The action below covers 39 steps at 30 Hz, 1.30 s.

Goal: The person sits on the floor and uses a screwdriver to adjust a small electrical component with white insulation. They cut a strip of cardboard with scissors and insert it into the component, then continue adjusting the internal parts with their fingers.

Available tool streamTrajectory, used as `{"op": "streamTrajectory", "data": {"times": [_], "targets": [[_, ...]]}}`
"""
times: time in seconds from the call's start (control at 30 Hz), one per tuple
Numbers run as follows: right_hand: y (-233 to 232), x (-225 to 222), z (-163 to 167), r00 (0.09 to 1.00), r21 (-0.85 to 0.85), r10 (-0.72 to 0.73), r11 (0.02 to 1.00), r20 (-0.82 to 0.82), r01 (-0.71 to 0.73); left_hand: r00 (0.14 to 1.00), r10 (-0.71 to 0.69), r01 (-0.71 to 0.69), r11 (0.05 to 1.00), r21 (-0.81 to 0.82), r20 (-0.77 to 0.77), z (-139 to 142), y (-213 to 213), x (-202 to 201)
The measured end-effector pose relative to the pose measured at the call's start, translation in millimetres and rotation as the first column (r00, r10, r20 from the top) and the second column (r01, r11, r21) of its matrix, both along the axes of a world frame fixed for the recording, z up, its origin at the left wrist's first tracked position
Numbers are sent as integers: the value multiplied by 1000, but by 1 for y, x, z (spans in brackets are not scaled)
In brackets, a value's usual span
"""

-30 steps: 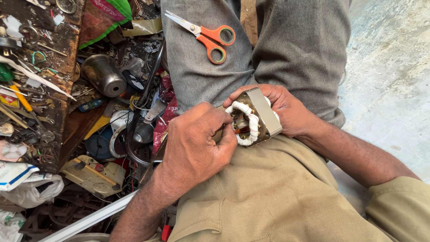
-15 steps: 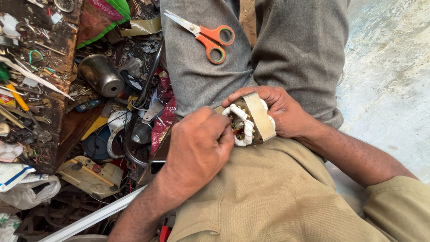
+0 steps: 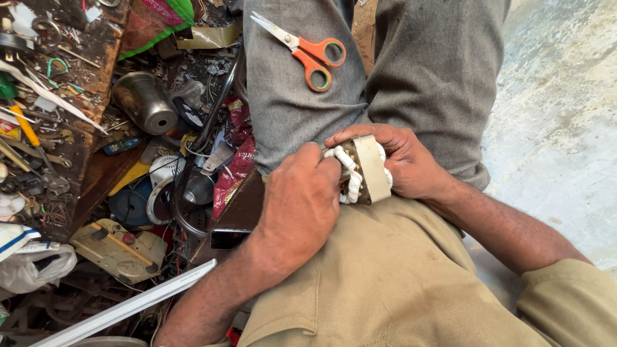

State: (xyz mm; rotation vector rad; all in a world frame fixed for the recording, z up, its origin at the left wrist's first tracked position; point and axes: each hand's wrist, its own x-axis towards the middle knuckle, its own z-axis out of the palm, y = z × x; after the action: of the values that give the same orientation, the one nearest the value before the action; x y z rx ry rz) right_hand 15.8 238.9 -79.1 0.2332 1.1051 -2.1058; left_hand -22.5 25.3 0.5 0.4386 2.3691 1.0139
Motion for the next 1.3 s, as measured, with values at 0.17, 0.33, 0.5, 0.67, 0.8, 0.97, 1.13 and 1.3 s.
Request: {"op": "streamTrajectory", "data": {"times": [0.17,0.33,0.5,0.67,0.8,0.97,1.13,1.3], "targets": [[0,-2,-1,1000,-25,-18,1000,-3,18,997,68,-65,996,67,-42,4,-5,3],[4,3,-5,992,-88,-43,995,120,54,999,54,-53,996,72,-6,-8,-6,7],[6,4,-9,981,-88,-86,991,172,102,999,34,-32,997,63,-20,-27,7,6],[8,-2,-7,998,-52,-30,998,60,33,992,-90,78,989,130,93,-27,-11,-9],[6,-3,-4,970,-126,-80,986,230,111,991,-134,133,932,338,-22,-25,-35,-20],[8,-4,-5,974,-129,-49,988,219,79,942,-265,319,899,302,-205,-25,-36,-34],[9,-3,-5,970,-82,-58,994,235,79,881,-322,404,894,196,-348,-24,-29,-39],[10,-2,-5,953,-87,-88,989,291,118,845,-334,423,895,141,-416,-26,-19,-33]]}}
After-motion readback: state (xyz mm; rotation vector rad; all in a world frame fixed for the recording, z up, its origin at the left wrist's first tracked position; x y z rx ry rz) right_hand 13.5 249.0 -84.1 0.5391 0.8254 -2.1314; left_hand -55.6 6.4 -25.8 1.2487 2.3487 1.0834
